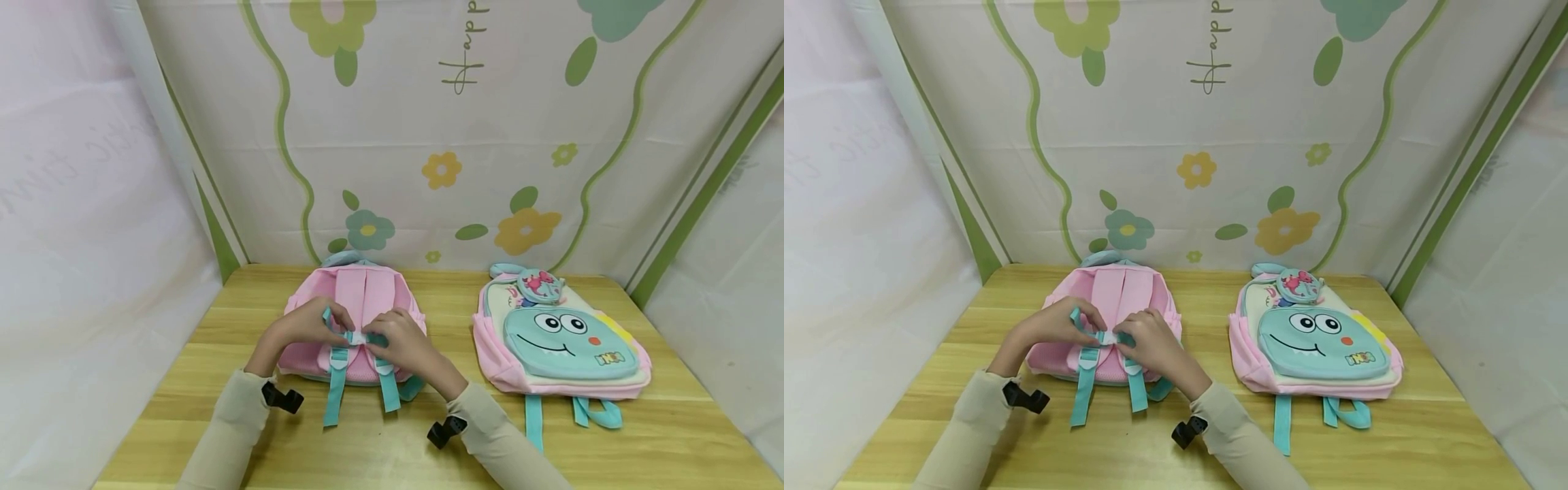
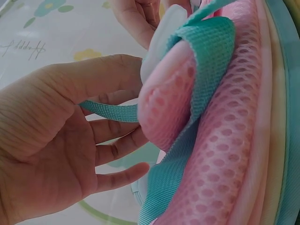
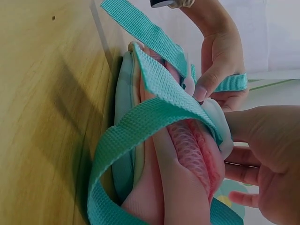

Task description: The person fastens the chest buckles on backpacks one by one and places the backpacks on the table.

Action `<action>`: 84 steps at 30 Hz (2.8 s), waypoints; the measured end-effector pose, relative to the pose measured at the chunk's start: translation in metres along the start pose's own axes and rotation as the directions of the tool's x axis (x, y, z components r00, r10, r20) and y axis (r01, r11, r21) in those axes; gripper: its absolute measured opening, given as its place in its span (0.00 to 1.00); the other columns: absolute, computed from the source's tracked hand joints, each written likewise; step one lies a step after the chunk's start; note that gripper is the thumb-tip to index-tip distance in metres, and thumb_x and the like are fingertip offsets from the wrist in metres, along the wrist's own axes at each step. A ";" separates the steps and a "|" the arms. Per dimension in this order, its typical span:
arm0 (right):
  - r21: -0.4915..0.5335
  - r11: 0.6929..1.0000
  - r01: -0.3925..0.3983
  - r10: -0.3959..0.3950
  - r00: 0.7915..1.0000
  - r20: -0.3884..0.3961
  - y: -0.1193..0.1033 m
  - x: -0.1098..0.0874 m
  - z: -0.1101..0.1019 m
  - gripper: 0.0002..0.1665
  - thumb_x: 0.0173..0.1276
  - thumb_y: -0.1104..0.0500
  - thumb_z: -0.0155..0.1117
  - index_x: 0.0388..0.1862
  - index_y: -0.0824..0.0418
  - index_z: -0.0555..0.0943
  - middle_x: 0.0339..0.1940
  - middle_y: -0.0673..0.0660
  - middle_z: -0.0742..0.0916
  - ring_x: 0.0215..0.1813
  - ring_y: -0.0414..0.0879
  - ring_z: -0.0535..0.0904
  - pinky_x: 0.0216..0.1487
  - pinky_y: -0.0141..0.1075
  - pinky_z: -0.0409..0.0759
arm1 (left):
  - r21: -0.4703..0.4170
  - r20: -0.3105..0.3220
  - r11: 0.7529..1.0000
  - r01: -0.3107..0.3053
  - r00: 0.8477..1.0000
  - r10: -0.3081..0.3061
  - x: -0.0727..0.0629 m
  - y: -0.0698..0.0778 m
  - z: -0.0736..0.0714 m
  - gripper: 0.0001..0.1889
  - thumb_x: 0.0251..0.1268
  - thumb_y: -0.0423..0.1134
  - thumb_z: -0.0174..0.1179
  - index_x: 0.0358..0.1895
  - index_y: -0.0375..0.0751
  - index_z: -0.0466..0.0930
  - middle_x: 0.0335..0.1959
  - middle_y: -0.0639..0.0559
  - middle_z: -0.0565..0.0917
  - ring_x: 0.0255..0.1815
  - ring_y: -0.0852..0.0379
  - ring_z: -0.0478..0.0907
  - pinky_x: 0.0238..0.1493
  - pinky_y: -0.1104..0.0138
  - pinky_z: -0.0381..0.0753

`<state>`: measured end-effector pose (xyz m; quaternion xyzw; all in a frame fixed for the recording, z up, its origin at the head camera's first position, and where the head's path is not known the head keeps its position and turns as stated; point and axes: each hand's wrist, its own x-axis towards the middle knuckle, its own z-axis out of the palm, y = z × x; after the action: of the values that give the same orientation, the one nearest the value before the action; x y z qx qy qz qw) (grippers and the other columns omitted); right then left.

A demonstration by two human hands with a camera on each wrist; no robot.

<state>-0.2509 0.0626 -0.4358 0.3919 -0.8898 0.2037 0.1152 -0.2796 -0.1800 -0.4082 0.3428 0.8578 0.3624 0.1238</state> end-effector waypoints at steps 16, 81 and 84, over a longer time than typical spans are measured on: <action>-0.007 1.000 -0.009 0.009 1.000 0.028 -0.002 -0.003 -0.003 0.14 0.66 0.55 0.74 0.49 0.55 0.89 0.46 0.49 0.91 0.54 0.44 0.85 0.66 0.48 0.74 | -0.005 -0.005 1.000 0.010 1.000 -0.010 -0.002 -0.001 0.000 0.07 0.55 0.33 0.75 0.38 0.41 0.90 0.35 0.51 0.90 0.37 0.48 0.80 0.37 0.71 0.79; -0.070 0.968 -0.243 0.251 0.952 0.177 0.164 -0.117 -0.206 0.33 0.62 0.57 0.77 0.63 0.69 0.80 0.59 0.68 0.85 0.57 0.62 0.82 0.55 0.57 0.82 | -0.039 -0.170 0.997 -0.061 0.984 0.053 0.125 0.106 0.119 0.33 0.69 0.46 0.67 0.74 0.47 0.69 0.68 0.42 0.72 0.69 0.46 0.72 0.65 0.56 0.78; -0.096 0.962 -0.256 0.270 0.948 0.172 0.180 -0.135 -0.206 0.35 0.61 0.55 0.78 0.65 0.67 0.79 0.63 0.71 0.82 0.60 0.66 0.80 0.56 0.61 0.80 | -0.009 -0.172 0.999 -0.047 0.984 0.045 0.134 0.109 0.130 0.33 0.69 0.50 0.66 0.75 0.48 0.68 0.70 0.45 0.71 0.71 0.48 0.71 0.67 0.56 0.77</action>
<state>-0.2853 0.3531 -0.3508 0.2824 -0.9476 0.1478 0.0188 -0.2640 0.0356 -0.4185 0.3291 0.8548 0.3990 0.0433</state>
